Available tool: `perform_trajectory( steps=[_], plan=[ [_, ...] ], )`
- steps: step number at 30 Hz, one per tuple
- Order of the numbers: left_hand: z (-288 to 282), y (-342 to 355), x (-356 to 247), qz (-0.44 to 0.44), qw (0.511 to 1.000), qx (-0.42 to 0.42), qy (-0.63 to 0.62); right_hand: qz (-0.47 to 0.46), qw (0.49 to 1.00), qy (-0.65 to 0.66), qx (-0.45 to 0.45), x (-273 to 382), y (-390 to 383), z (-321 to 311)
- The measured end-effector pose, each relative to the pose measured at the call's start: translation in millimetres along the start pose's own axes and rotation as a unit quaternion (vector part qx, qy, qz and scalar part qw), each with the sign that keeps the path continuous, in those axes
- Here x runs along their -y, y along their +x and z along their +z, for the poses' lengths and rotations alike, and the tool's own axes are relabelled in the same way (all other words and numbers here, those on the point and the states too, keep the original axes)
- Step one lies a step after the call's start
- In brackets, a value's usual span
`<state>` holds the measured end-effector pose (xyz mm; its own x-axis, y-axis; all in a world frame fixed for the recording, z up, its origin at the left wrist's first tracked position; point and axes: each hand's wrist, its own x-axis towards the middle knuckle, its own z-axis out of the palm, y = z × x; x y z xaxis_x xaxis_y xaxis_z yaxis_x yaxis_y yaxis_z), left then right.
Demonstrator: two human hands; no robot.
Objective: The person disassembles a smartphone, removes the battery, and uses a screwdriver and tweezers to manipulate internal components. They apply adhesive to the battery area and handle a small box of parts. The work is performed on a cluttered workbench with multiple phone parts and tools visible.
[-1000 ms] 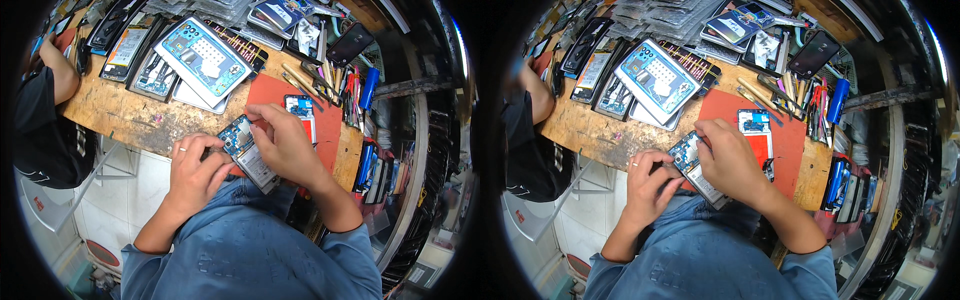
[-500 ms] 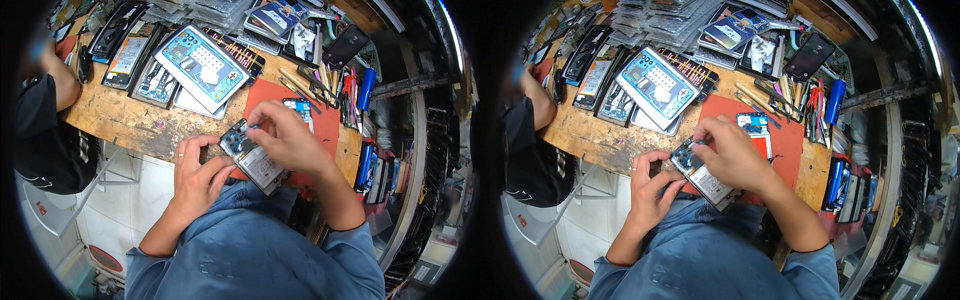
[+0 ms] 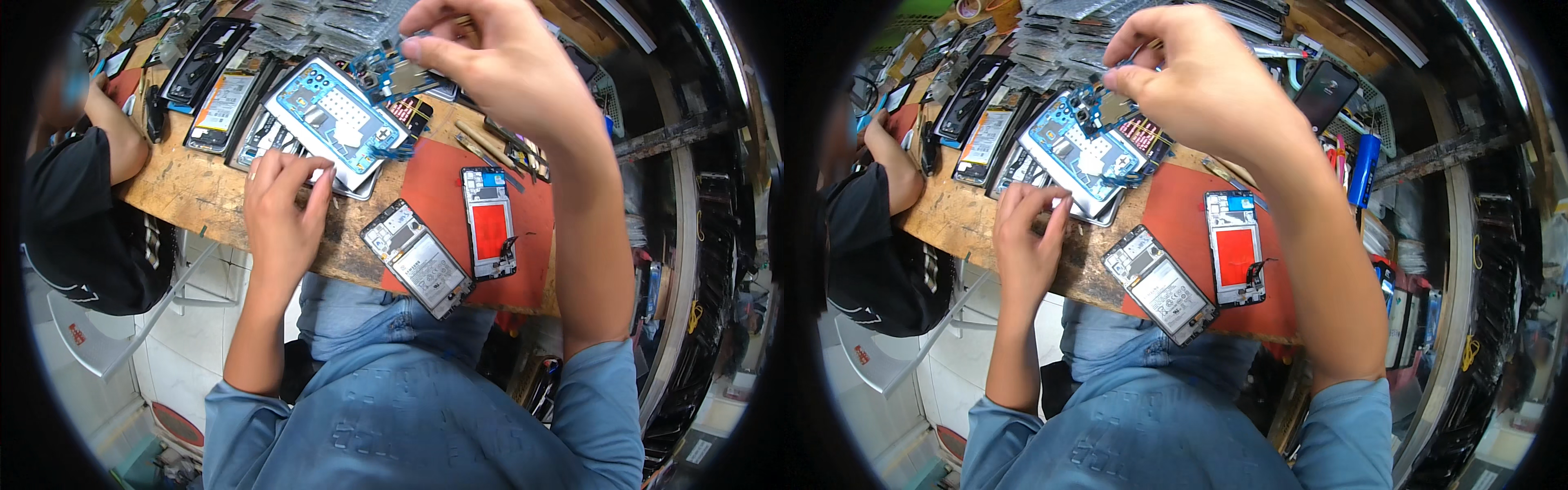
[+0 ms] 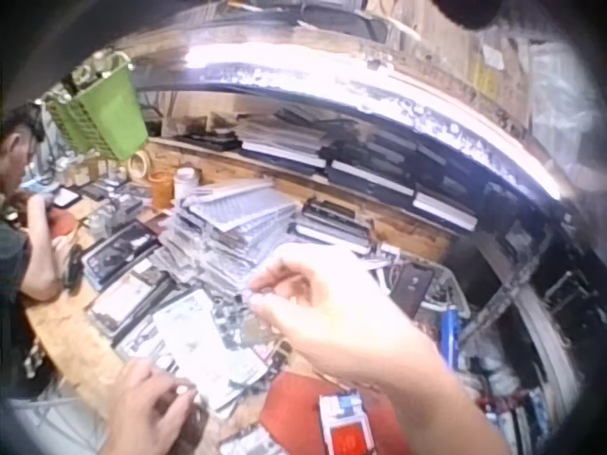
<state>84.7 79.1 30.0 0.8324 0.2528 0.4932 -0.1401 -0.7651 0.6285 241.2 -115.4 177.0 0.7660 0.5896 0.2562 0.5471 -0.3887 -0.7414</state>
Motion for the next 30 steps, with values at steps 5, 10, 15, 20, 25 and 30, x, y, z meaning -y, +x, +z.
perform_trajectory(
  steps=[5, 10, 15, 20, 25, 30],
  plan=[
    [23, 49, 21, 0.048, 0.997, 0.014, 0.066, -0.008, 0.997, -0.050, 0.059, -29, 27, 42],
    [31, 72, 32, 0.038, 0.993, 0.058, 0.099, -0.008, 0.994, -0.079, 0.081, -63, 38, 65],
    [32, 85, 38, 0.032, 0.995, 0.060, 0.074, 0.044, 0.985, -0.027, 0.165, -80, 37, 46],
    [29, 103, 45, 0.056, 0.995, 0.066, 0.054, 0.025, 0.980, -0.072, 0.182, -89, 39, 59],
    [22, 91, 35, 0.047, 0.997, 0.063, 0.003, -0.042, 0.989, -0.126, 0.060, -69, 35, 64],
    [21, 79, 19, 0.056, 0.995, 0.079, 0.018, -0.028, 0.990, -0.135, 0.032, -51, 15, 30]
  ],
)
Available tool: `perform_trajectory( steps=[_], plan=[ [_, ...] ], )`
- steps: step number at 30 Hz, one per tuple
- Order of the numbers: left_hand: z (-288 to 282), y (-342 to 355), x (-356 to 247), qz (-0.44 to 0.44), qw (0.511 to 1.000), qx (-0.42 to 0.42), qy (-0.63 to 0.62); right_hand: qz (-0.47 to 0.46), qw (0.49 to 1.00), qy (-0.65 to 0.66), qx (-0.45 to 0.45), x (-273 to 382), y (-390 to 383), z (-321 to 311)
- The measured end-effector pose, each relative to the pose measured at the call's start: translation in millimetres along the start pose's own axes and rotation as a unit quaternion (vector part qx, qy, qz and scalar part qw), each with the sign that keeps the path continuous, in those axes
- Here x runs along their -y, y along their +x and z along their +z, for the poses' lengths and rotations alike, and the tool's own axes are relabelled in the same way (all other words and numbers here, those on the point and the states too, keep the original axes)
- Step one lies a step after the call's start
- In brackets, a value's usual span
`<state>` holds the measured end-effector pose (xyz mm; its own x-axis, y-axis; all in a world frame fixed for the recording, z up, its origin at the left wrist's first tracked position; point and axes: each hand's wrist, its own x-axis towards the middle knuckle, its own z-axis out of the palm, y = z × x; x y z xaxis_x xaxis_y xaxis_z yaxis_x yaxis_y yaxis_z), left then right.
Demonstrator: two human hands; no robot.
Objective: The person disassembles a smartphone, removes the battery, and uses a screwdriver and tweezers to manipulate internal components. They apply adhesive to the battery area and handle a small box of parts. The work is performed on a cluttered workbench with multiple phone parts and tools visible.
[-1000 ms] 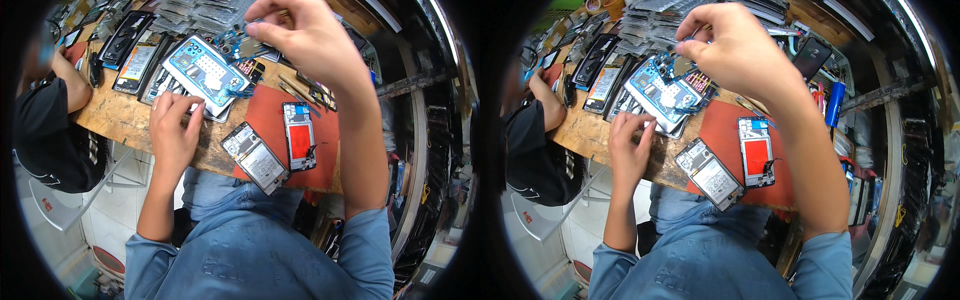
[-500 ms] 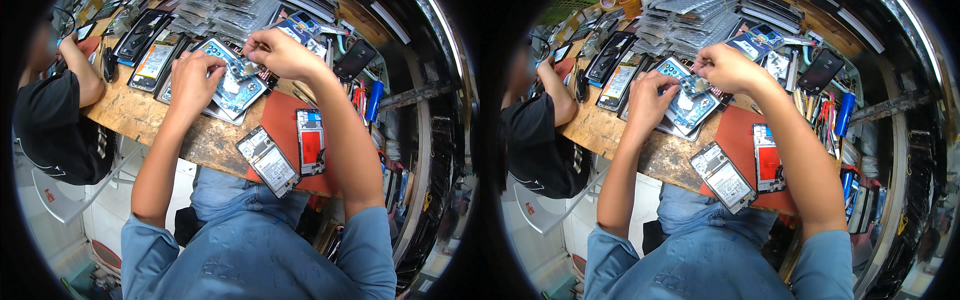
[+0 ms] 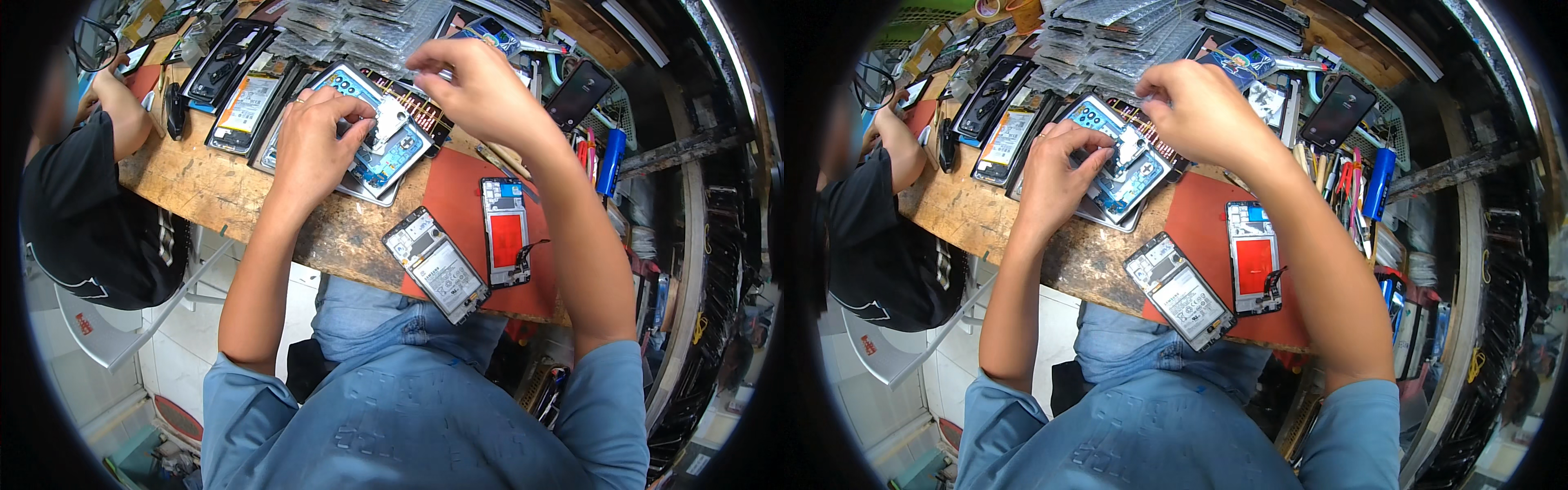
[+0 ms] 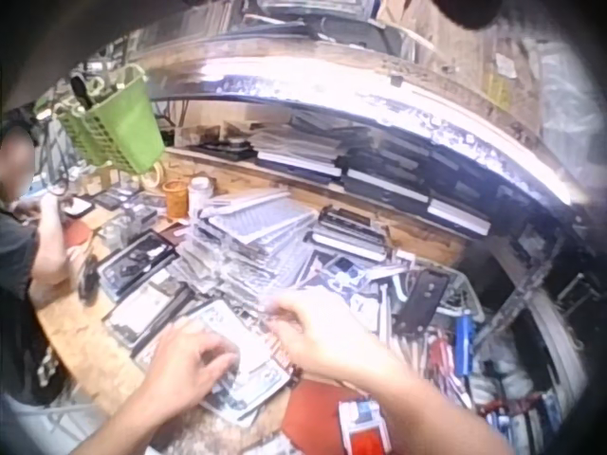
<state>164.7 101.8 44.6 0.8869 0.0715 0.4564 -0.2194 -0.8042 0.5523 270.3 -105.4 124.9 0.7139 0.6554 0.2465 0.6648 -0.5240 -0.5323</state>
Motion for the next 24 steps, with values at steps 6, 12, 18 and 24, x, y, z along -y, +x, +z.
perform_trajectory(
  steps=[6, 12, 18, 24],
  plan=[
    [-24, -26, 7, 0.004, 0.999, 0.018, 0.035, 0.012, 0.999, 0.033, -0.002, 13, -92, -41],
    [-43, -23, 11, 0.025, 0.991, 0.074, 0.109, 0.089, 0.995, 0.041, 0.028, 39, -180, -59],
    [-52, -14, 4, 0.065, 0.978, 0.083, 0.181, 0.157, 0.982, 0.104, -0.011, 49, -221, -52],
    [-68, -46, -32, 0.050, 0.991, 0.073, 0.097, 0.335, 0.913, 0.085, -0.215, 26, -277, -78]
  ],
)
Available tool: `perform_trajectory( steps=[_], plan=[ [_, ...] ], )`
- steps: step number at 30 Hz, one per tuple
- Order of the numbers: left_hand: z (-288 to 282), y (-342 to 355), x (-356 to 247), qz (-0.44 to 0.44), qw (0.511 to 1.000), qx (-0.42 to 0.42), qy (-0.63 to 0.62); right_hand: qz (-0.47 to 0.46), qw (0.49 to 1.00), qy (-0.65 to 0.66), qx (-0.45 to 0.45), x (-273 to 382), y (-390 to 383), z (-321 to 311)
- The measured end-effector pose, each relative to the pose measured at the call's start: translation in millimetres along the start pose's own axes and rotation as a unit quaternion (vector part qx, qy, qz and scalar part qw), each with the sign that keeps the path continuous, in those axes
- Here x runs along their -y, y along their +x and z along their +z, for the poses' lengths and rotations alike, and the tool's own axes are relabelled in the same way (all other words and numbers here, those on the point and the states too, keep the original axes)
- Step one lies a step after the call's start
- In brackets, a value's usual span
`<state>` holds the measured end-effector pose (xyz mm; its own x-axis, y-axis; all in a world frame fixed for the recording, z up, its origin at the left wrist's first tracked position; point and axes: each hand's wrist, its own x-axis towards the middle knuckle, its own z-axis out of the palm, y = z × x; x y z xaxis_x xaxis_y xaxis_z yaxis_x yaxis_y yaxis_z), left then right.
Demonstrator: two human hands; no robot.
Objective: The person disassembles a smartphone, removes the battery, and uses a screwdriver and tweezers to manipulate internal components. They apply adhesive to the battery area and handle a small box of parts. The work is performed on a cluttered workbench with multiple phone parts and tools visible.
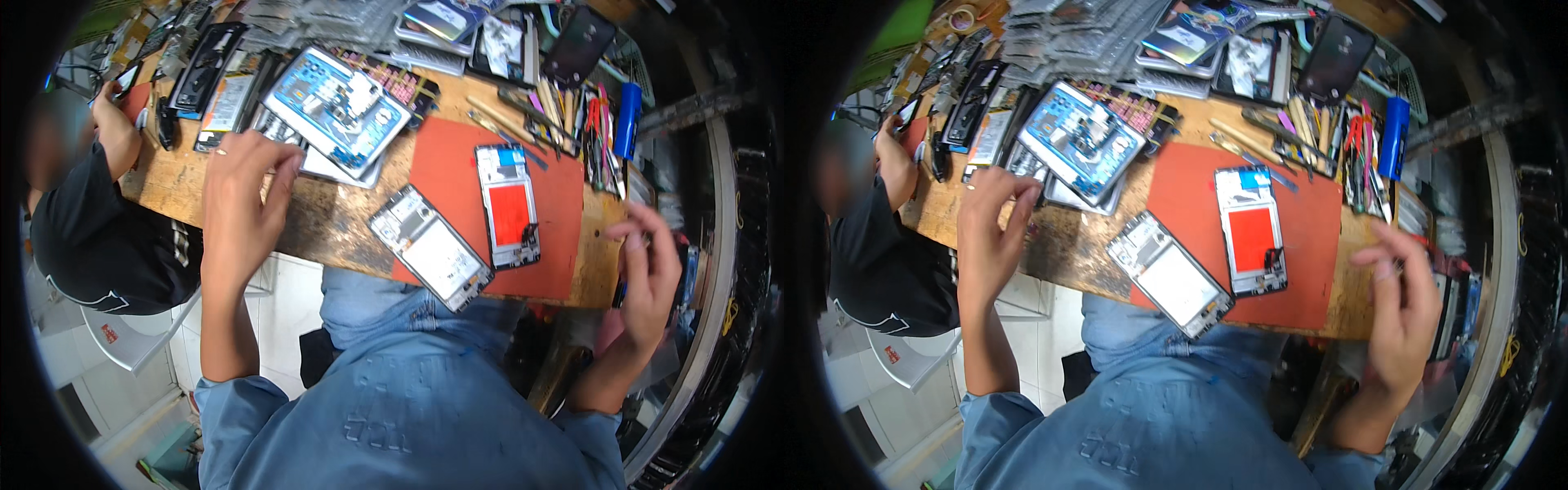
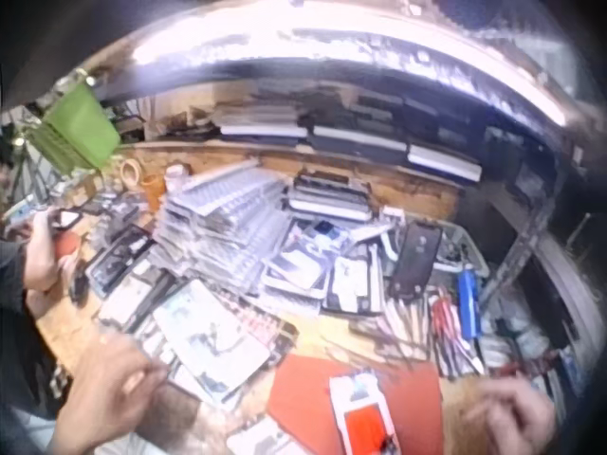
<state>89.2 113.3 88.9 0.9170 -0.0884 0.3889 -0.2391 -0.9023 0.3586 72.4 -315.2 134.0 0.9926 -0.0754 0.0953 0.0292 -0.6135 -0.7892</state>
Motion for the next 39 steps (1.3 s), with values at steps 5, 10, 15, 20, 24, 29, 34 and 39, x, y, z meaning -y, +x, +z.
perform_trajectory(
  steps=[5, 10, 15, 20, 24, 29, 34, 39],
  plan=[
    [21, -20, -36, 0.136, 0.955, 0.202, -0.169, 0.032, 0.996, 0.019, 0.078, -52, 22, 16],
    [56, -1, -44, 0.201, 0.925, 0.255, -0.200, -0.211, 0.963, -0.168, 0.019, -72, 44, 56],
    [52, -22, -57, 0.160, 0.955, 0.238, -0.081, -0.194, 0.967, -0.150, -0.061, -70, 21, 48],
    [54, -41, -63, 0.136, 0.965, 0.202, -0.095, -0.133, 0.983, -0.113, -0.054, -84, 19, 21],
    [57, -39, -49, 0.161, 0.953, 0.217, -0.133, -0.087, 0.991, -0.089, -0.053, -79, 47, 13],
    [57, -40, -62, 0.125, 0.965, 0.180, -0.143, -0.187, 0.979, -0.054, 0.062, -88, 105, 40],
    [59, -44, -59, 0.132, 0.965, 0.179, -0.139, -0.148, 0.962, -0.177, 0.149, -58, 110, 83],
    [55, -44, -52, 0.137, 0.959, 0.199, -0.152, -0.192, 0.938, -0.220, 0.189, -46, 114, 86]
  ],
)
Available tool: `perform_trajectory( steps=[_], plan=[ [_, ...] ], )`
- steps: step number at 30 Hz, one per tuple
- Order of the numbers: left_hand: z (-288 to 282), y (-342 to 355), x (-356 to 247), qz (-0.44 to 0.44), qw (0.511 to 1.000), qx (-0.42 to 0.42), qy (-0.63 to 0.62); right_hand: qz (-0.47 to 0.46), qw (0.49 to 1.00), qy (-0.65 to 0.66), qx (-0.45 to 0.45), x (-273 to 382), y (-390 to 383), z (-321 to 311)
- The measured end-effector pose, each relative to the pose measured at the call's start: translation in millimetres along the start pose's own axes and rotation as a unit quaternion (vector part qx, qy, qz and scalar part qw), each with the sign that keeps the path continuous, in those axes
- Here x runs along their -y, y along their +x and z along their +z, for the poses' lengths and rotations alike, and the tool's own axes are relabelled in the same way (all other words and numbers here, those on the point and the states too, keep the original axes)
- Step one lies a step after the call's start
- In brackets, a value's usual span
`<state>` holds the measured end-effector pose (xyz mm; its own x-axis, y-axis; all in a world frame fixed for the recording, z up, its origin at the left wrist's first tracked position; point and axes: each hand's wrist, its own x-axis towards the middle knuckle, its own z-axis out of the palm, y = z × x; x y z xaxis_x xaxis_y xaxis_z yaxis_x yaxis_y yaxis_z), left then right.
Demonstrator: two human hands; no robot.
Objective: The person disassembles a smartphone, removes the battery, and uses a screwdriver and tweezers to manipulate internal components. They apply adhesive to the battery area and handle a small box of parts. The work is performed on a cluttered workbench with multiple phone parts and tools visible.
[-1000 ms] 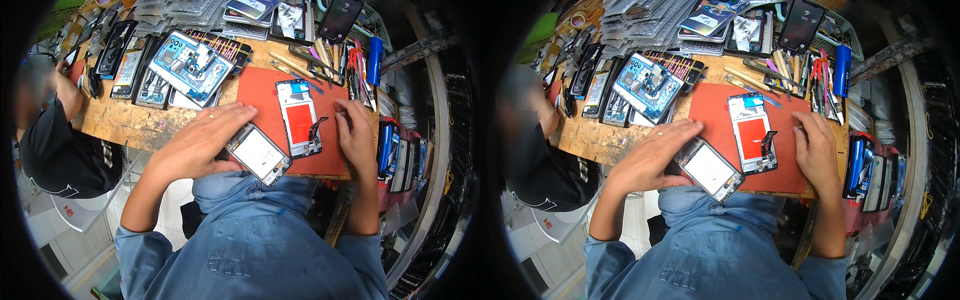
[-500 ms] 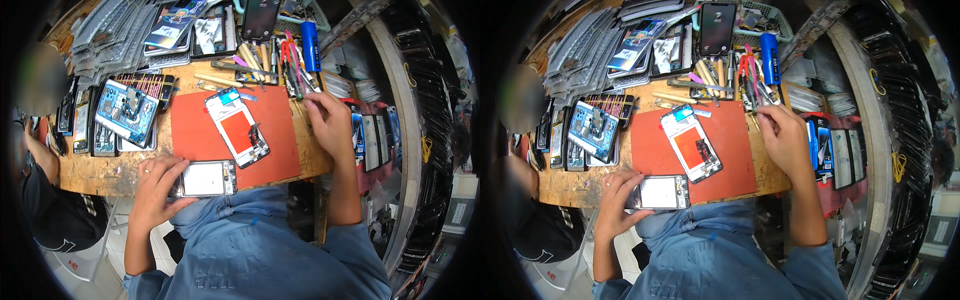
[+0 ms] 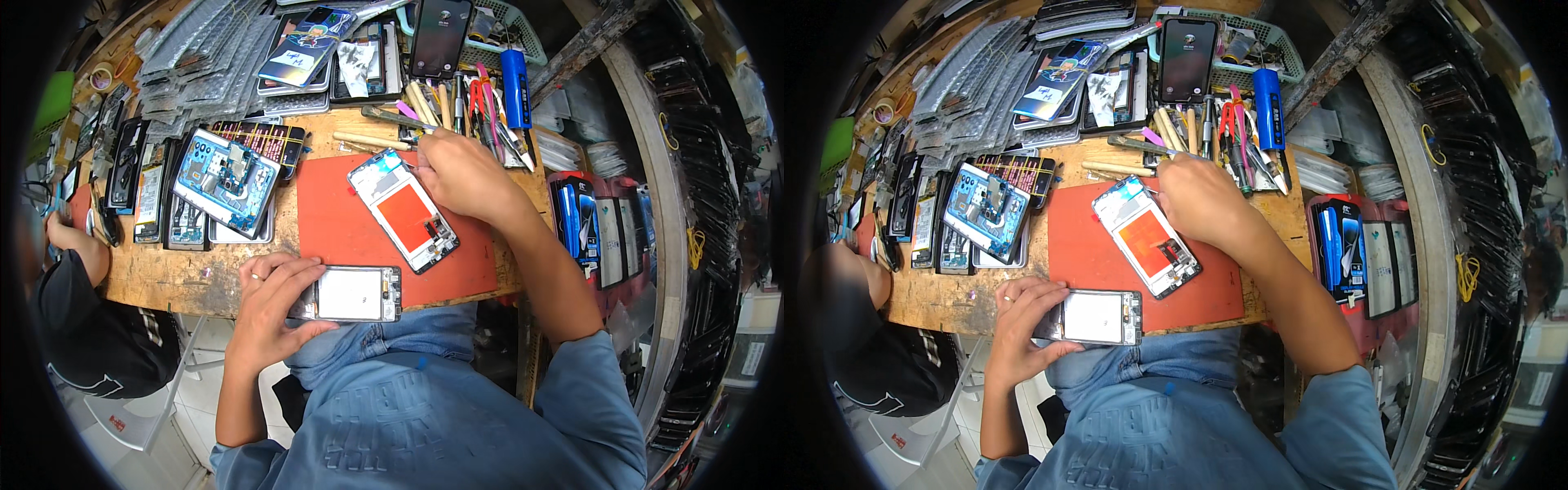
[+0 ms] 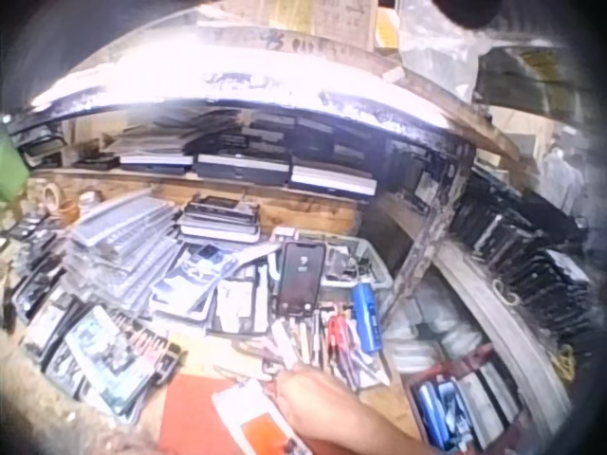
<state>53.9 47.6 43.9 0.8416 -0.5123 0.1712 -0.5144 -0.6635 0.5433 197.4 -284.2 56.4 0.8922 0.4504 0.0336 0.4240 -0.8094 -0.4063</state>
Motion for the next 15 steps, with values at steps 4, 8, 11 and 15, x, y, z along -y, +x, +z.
perform_trajectory(
  steps=[4, 8, 11, 15],
  plan=[
    [2, 4, -2, 0.008, 1.000, -0.005, -0.007, -0.013, 0.999, 0.015, -0.028, -1, -2, 3],
    [6, 2, -4, -0.014, 1.000, -0.007, -0.008, -0.036, 0.999, -0.027, 0.009, -9, -35, -40],
    [8, -3, 1, -0.010, 1.000, -0.005, -0.026, 0.037, 0.998, 0.008, -0.045, -21, -75, -69],
    [3, -2, -6, 0.009, 0.999, 0.000, -0.036, 0.109, 0.954, 0.212, -0.182, -7, -126, -70]
  ],
)
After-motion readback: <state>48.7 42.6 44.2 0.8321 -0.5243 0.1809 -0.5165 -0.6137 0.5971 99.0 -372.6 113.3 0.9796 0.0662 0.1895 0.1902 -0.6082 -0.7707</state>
